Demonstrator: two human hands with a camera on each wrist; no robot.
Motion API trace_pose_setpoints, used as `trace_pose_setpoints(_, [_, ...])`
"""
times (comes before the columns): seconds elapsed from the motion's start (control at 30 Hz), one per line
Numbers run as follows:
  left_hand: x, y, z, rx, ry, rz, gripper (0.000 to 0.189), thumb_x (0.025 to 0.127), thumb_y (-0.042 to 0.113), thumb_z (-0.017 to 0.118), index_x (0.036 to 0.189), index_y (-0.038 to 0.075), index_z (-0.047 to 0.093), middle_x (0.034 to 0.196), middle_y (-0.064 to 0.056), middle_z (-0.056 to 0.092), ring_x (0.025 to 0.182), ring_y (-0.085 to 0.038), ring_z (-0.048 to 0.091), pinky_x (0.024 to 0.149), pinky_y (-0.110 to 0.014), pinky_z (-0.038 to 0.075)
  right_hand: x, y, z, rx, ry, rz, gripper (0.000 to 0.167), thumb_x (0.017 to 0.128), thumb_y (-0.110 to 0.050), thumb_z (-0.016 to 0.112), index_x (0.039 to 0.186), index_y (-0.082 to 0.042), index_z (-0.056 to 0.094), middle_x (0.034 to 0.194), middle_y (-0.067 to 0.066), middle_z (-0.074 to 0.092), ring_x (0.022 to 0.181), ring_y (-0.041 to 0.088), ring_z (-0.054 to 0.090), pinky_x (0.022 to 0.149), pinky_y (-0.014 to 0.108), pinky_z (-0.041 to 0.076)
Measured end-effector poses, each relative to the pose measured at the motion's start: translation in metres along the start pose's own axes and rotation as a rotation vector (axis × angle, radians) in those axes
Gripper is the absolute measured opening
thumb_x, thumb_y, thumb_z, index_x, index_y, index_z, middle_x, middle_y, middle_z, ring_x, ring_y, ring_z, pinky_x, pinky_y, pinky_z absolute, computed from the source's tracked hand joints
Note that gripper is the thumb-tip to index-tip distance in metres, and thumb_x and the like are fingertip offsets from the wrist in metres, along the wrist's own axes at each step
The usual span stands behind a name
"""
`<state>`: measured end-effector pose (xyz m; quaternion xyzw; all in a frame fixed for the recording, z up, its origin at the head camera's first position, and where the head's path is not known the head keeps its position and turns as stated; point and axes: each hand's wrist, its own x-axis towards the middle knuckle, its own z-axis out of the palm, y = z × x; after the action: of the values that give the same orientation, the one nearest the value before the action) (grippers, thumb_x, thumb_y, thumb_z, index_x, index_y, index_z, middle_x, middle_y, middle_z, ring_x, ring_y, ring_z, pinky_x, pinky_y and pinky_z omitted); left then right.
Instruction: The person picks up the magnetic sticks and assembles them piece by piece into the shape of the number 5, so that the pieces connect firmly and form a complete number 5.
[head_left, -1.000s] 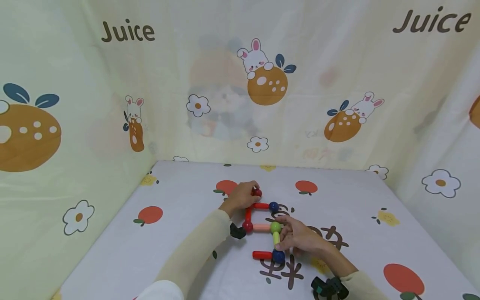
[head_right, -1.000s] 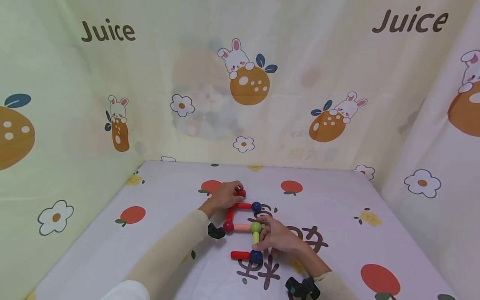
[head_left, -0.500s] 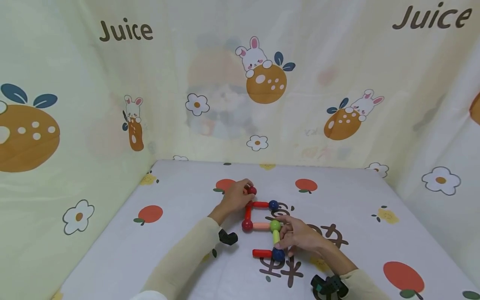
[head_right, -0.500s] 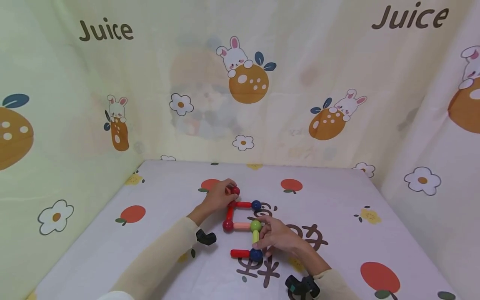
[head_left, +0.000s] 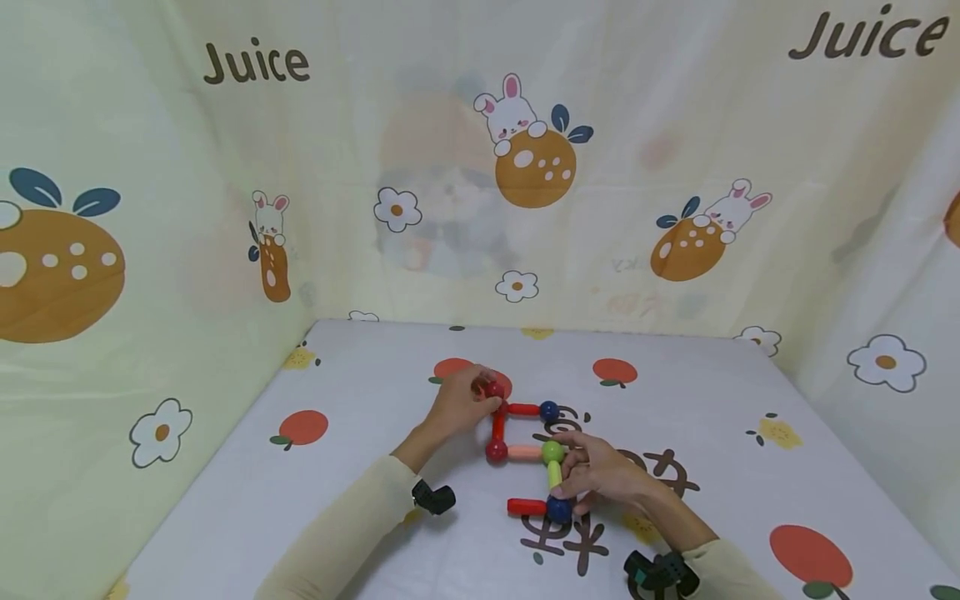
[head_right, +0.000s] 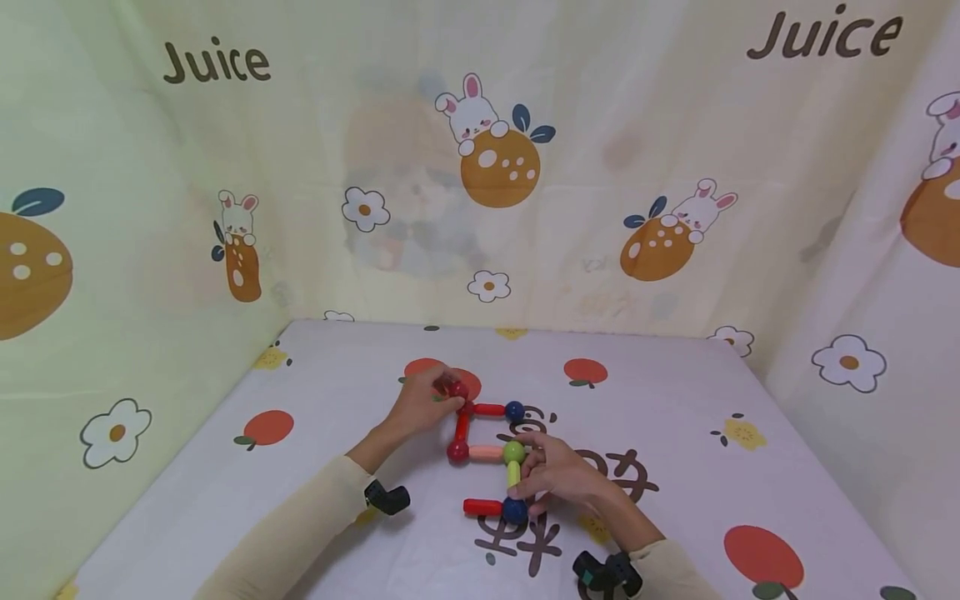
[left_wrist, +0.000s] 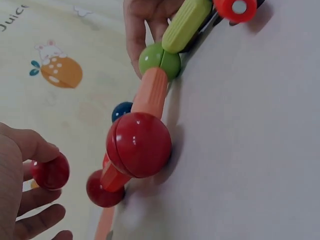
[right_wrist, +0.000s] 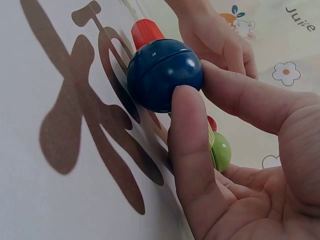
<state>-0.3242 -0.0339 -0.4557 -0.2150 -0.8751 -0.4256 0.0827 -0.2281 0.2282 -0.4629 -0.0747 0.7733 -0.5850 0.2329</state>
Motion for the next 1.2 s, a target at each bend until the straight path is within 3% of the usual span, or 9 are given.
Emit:
trace_pose_setpoints(0.17, [-0.011,0.001,-0.006,-0.036,-0.014,0.070,0.030,0.089,0.014,0.078,0.117,0.009,0.068,0.099,0.003,0.067,0.093,-0.024,0.063,0.076,-0.027,0.054,0.000,-0.001,0.000,0.002,0.001,0.003,0.091,0.078,-0.004,0.086,0.153,-0.002,0.034,0.099,0.014,0.058,0.080,0.024,0.066,0.063,0.039,0.061])
trace_pose_setpoints(0.4, [-0.029,0.005,-0.016,-0.049,-0.051,0.064,0.030,0.088,0.018,0.080,0.114,0.017,0.067,0.100,0.007,0.066,0.094,-0.017,0.061,0.080,-0.034,0.056,-0.001,0.000,0.001,0.015,-0.002,0.006,0.092,0.078,-0.003,0.085,0.153,-0.002,0.033,0.100,0.015,0.059,0.080,0.024,0.066,0.063,0.039,0.061])
trace_pose_setpoints(0.57, [-0.041,0.004,-0.022,-0.042,-0.150,0.075,0.028,0.087,0.021,0.080,0.112,0.021,0.068,0.097,0.011,0.065,0.092,-0.011,0.060,0.075,-0.028,0.054,0.000,0.000,0.000,0.013,0.008,0.006,0.092,0.078,-0.004,0.086,0.153,-0.003,0.033,0.101,0.015,0.058,0.080,0.024,0.066,0.062,0.039,0.061])
trace_pose_setpoints(0.77, [-0.057,0.002,-0.025,-0.080,-0.302,0.130,0.023,0.086,0.016,0.079,0.106,0.021,0.069,0.094,0.010,0.066,0.089,-0.013,0.061,0.075,-0.027,0.055,0.000,0.000,0.001,0.036,0.007,0.023,0.092,0.077,-0.003,0.086,0.153,-0.003,0.034,0.101,0.015,0.059,0.077,0.022,0.066,0.062,0.038,0.061])
trace_pose_setpoints(0.9, [-0.067,-0.001,-0.022,-0.078,-0.389,0.121,0.024,0.086,0.019,0.080,0.105,0.024,0.068,0.094,0.011,0.065,0.089,-0.013,0.061,0.076,-0.025,0.055,-0.001,-0.001,0.001,0.022,0.018,0.023,0.092,0.077,-0.003,0.086,0.152,-0.003,0.034,0.100,0.014,0.059,0.077,0.023,0.066,0.061,0.038,0.060])
trace_pose_setpoints(1.2, [-0.079,0.001,-0.019,-0.078,-0.449,0.104,0.024,0.084,0.021,0.082,0.104,0.025,0.068,0.093,0.012,0.064,0.089,-0.013,0.061,0.078,-0.024,0.054,0.000,-0.003,0.003,0.014,0.027,0.036,0.091,0.078,-0.004,0.085,0.152,-0.002,0.034,0.100,0.014,0.060,0.077,0.023,0.066,0.062,0.037,0.060])
